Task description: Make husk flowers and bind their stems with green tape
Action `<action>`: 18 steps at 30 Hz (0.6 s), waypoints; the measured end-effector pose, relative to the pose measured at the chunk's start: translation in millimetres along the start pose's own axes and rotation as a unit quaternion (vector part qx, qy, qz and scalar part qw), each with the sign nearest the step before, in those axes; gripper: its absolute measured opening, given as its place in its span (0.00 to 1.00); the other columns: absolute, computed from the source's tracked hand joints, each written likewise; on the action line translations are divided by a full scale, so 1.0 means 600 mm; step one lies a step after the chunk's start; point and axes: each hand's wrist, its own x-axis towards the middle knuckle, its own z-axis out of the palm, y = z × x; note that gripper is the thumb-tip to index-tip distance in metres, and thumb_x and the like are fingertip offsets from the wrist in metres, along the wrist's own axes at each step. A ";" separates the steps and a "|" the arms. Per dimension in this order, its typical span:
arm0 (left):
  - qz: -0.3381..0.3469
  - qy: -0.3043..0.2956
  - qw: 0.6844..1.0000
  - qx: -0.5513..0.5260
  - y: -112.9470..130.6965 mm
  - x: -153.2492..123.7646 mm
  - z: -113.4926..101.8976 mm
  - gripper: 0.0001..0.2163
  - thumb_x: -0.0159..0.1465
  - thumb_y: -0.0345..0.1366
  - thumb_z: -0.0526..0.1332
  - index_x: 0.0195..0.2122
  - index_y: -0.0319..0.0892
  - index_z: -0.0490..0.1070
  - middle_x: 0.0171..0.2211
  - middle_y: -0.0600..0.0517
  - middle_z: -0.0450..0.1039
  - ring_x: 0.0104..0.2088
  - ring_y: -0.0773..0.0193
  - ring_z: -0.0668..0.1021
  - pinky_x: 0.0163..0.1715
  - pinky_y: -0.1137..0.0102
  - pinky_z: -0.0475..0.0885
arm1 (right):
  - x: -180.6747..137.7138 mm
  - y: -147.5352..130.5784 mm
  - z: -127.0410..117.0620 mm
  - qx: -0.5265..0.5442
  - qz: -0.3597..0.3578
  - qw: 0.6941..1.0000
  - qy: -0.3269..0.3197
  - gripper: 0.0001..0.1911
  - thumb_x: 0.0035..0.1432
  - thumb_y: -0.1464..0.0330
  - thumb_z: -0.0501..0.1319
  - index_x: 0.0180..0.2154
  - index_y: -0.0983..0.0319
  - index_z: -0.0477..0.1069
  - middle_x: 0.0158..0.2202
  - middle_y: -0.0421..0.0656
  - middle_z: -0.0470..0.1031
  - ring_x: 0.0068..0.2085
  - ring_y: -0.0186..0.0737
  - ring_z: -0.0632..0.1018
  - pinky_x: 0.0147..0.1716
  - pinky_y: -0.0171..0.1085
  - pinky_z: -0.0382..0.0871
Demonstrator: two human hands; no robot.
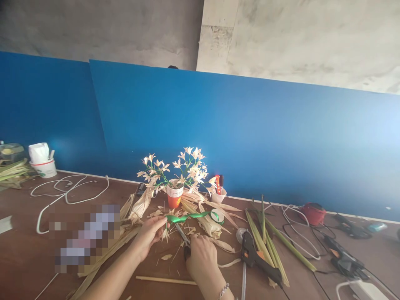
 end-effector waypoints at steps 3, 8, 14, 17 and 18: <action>0.000 -0.006 1.000 -0.020 0.001 -0.001 0.001 0.03 0.55 0.30 0.63 0.24 0.39 0.73 0.26 0.49 0.75 0.15 0.77 0.62 0.13 0.80 0.46 | 0.002 0.003 0.002 -0.013 -0.007 1.000 -0.002 0.19 0.48 0.82 0.53 0.42 0.67 0.71 0.40 0.53 0.77 0.45 0.51 0.76 0.40 0.39 0.67; 0.003 -0.012 0.999 -0.039 -0.001 0.002 0.000 0.01 0.54 0.29 0.64 0.27 0.39 0.73 0.24 0.51 0.76 0.17 0.75 0.67 0.13 0.80 0.53 | 0.003 0.007 0.004 0.001 -0.006 1.000 0.004 0.21 0.49 0.82 0.53 0.44 0.63 0.71 0.40 0.51 0.76 0.44 0.49 0.77 0.38 0.38 0.65; 0.012 -0.020 0.999 -0.040 -0.003 0.004 -0.002 0.08 0.55 0.37 0.65 0.26 0.38 0.71 0.24 0.50 0.75 0.17 0.73 0.70 0.13 0.79 0.54 | 0.005 0.016 -0.001 0.004 -0.019 1.000 0.021 0.15 0.51 0.78 0.53 0.39 0.61 0.73 0.35 0.49 0.77 0.39 0.47 0.78 0.33 0.37 0.63; 0.018 -0.013 0.999 -0.025 0.000 0.002 -0.002 0.08 0.55 0.36 0.66 0.23 0.39 0.71 0.24 0.49 0.76 0.15 0.75 0.68 0.12 0.79 0.49 | 0.008 0.018 0.000 0.005 -0.022 1.000 0.016 0.17 0.48 0.80 0.53 0.37 0.61 0.74 0.35 0.48 0.78 0.38 0.46 0.78 0.32 0.36 0.62; 0.020 -0.007 1.000 -0.017 0.001 0.001 -0.002 0.08 0.55 0.36 0.66 0.23 0.39 0.70 0.24 0.49 0.76 0.14 0.75 0.67 0.12 0.79 0.47 | 0.009 0.018 0.000 0.007 -0.021 1.000 0.015 0.18 0.48 0.80 0.53 0.37 0.61 0.74 0.35 0.48 0.78 0.37 0.46 0.78 0.31 0.36 0.61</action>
